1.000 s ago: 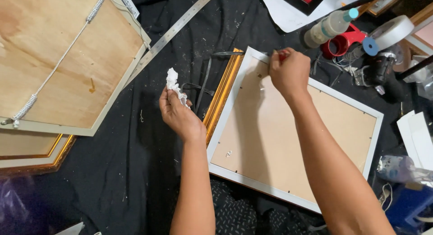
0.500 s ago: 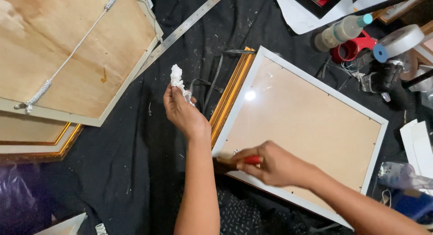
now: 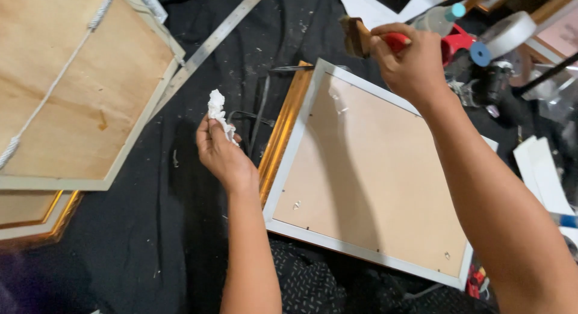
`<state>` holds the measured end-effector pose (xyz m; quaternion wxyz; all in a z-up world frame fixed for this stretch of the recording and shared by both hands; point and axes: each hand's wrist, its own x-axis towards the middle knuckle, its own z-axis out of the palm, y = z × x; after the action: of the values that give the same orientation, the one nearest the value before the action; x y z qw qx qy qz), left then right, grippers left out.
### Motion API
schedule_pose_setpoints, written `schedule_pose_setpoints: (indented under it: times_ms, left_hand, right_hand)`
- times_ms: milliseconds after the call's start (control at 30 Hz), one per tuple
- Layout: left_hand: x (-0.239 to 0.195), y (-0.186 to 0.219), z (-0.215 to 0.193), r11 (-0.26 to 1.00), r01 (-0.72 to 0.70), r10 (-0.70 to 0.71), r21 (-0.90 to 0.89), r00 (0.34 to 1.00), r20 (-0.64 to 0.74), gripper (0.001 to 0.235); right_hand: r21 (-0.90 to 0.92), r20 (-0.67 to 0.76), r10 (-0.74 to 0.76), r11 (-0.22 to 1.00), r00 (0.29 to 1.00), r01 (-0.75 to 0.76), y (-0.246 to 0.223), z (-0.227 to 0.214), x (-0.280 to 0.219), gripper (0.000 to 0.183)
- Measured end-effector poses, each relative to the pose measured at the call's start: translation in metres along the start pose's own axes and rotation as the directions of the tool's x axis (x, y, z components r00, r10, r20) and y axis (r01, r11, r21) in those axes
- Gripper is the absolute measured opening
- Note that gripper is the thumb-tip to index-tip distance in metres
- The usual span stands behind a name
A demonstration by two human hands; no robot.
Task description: The person cleans a gold-framed picture with a tulip print using a brush and a white cloth. They wipe the front glass and frame, then flip the frame to clean the back board and edges.
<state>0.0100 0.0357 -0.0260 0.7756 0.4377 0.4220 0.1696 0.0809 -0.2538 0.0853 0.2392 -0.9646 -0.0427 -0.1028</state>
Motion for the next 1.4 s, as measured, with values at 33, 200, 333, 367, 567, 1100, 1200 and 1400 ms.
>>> schedule_pose_setpoints:
  times_ms: [33, 200, 333, 367, 567, 1100, 1200, 1400]
  left_hand:
    - [-0.005, 0.002, 0.001, 1.0, 0.022, -0.022, 0.002, 1.0, 0.021, 0.023]
    - [-0.014, 0.007, 0.0, 0.997, 0.064, -0.069, 0.034, 0.984, 0.164, 0.024]
    - [-0.026, 0.02, 0.002, 0.986, 0.132, -0.148, 0.098, 0.974, 0.174, 0.025]
    - [-0.027, 0.02, 0.003, 0.985, 0.132, -0.151, 0.109, 0.971, 0.183, 0.025]
    - [-0.028, 0.019, 0.007, 0.976, 0.113, -0.147, 0.186, 0.973, 0.179, 0.025]
    - [-0.014, 0.007, 0.006, 0.992, 0.044, -0.066, 0.114, 0.978, 0.196, 0.027]
    - [-0.018, 0.01, 0.004, 0.993, 0.094, -0.106, 0.072, 0.974, 0.202, 0.028]
    - [-0.012, -0.008, -0.004, 0.993, -0.112, 0.118, -0.038, 0.952, 0.283, 0.021]
  right_hand:
    - [-0.023, -0.008, 0.018, 1.0, 1.0, -0.018, 0.021, -0.014, -0.017, 0.016]
    - [-0.299, -0.306, 0.505, 0.754, 0.807, -0.585, 0.203, -0.086, -0.122, 0.033]
    - [-0.398, -0.366, 0.771, 0.376, 0.521, -0.837, 0.218, -0.124, -0.185, 0.035]
    - [-0.447, -0.341, 0.767, 0.377, 0.544, -0.811, 0.23, -0.121, -0.195, 0.033]
    - [-0.458, -0.193, 0.583, 0.658, 0.789, -0.598, 0.176, -0.014, -0.112, 0.036]
    - [-0.279, -0.03, 0.455, 0.851, 0.89, -0.444, 0.005, -0.077, -0.157, 0.03]
    - [-0.529, -0.04, 0.736, 0.558, 0.676, -0.639, 0.018, -0.118, -0.275, 0.045]
    - [-0.603, -0.158, 0.86, 0.305, 0.485, -0.737, 0.033, -0.068, -0.426, 0.038]
